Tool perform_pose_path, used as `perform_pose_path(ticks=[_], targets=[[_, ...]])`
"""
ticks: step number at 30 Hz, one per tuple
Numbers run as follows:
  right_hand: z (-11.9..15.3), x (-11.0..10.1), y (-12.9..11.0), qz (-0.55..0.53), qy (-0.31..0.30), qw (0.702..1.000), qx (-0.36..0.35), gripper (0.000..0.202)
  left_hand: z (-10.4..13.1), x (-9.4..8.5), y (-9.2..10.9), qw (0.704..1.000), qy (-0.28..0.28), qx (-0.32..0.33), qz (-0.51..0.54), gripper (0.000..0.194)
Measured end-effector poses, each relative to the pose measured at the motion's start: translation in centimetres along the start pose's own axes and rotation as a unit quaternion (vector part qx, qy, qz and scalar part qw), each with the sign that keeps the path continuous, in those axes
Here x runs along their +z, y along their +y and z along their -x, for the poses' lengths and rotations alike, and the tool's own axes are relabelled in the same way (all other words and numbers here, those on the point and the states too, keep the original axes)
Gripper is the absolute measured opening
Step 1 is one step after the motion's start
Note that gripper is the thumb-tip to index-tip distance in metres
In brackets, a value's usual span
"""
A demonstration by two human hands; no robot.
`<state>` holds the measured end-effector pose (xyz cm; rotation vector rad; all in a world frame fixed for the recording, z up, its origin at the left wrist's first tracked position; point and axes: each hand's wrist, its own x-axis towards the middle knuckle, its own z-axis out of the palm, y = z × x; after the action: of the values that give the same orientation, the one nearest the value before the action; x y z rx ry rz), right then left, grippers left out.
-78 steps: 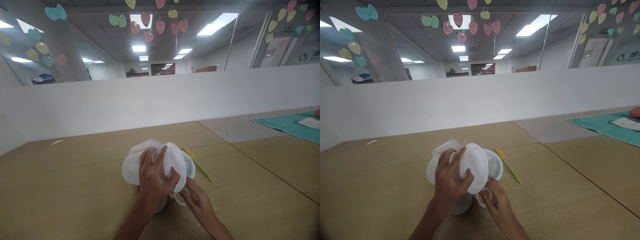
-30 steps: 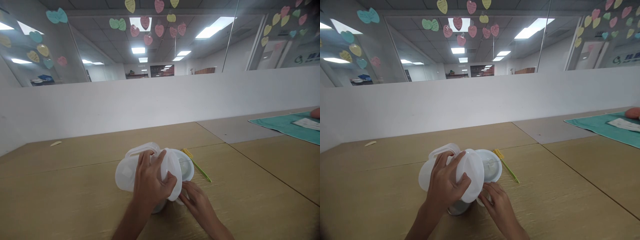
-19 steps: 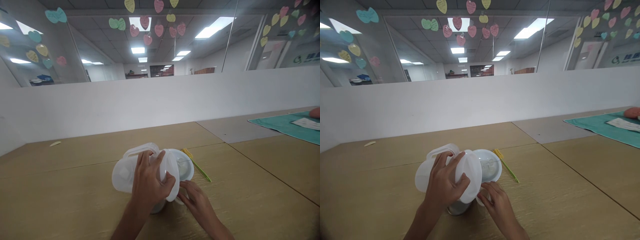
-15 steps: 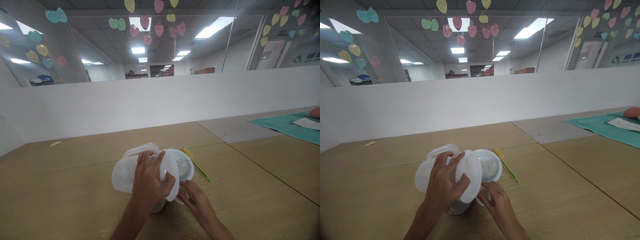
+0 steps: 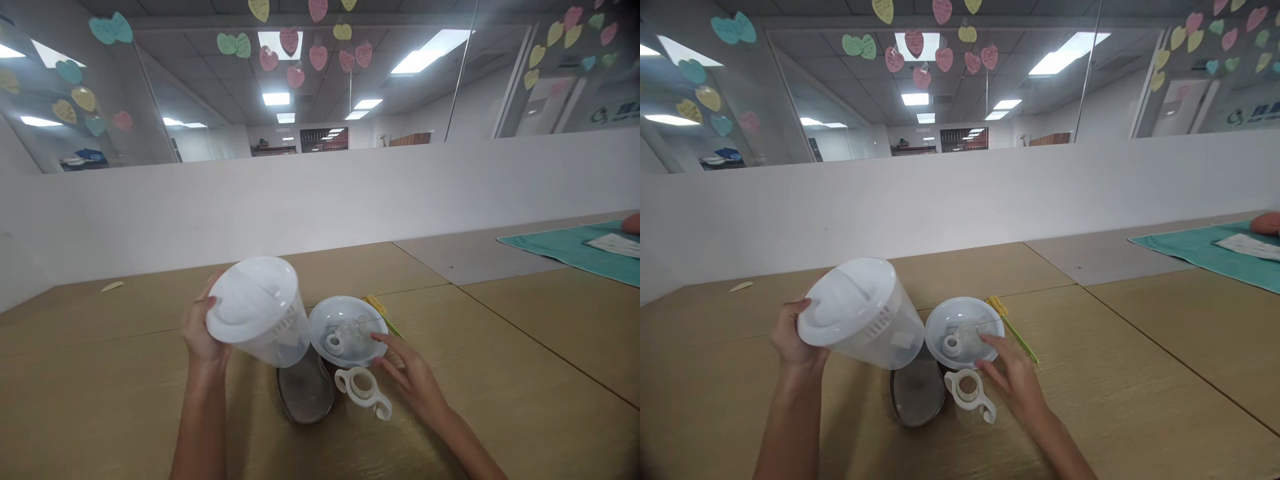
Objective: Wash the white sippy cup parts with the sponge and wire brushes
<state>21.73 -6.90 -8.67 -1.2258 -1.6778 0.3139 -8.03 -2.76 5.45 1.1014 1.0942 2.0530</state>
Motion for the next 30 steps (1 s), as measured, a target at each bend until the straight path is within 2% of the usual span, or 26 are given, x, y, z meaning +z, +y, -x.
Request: perform_pose_path(ticks=[2, 4, 9, 13, 16, 23, 30], targets=[[-1.8, -0.7, 0.8, -0.018, 0.023, 0.999, 0.031, 0.043, -1.0, -0.7, -0.1, 0.996, 0.023, -0.062, 0.056, 0.038], [-3.2, -0.9, 2.0, -0.041, 0.047, 0.995, 0.073, 0.047, -1.8, -1.4, -0.4, 0.991, 0.061, -0.092, 0.078, 0.032], [-3.8, -0.2, 5.8, -0.066, 0.141, 0.974, 0.164, 0.058, -3.6, -2.5, -2.0, 0.978, 0.172, -0.066, 0.092, 0.019], [-3.0, 0.3, 8.3, -0.027, 0.12, 0.978, 0.171, 0.058, -4.3, -3.4, -2.8, 0.968, 0.235, -0.035, 0.077, 0.019], [-2.8, 0.4, 9.2, 0.023, 0.093, 0.98, 0.173, 0.055, -4.6, -4.1, -3.5, 0.97, 0.238, -0.02, 0.05, 0.02], [-2.5, 1.2, 9.1, 0.114, 0.008, 0.976, 0.184, 0.05, -5.1, -4.5, -5.2, 0.965, 0.259, 0.049, -0.003, 0.022], [-2.3, 1.3, 9.4, 0.149, -0.025, 0.97, 0.193, 0.057, -5.7, -5.1, -6.8, 0.96, 0.276, 0.036, -0.019, 0.028]])
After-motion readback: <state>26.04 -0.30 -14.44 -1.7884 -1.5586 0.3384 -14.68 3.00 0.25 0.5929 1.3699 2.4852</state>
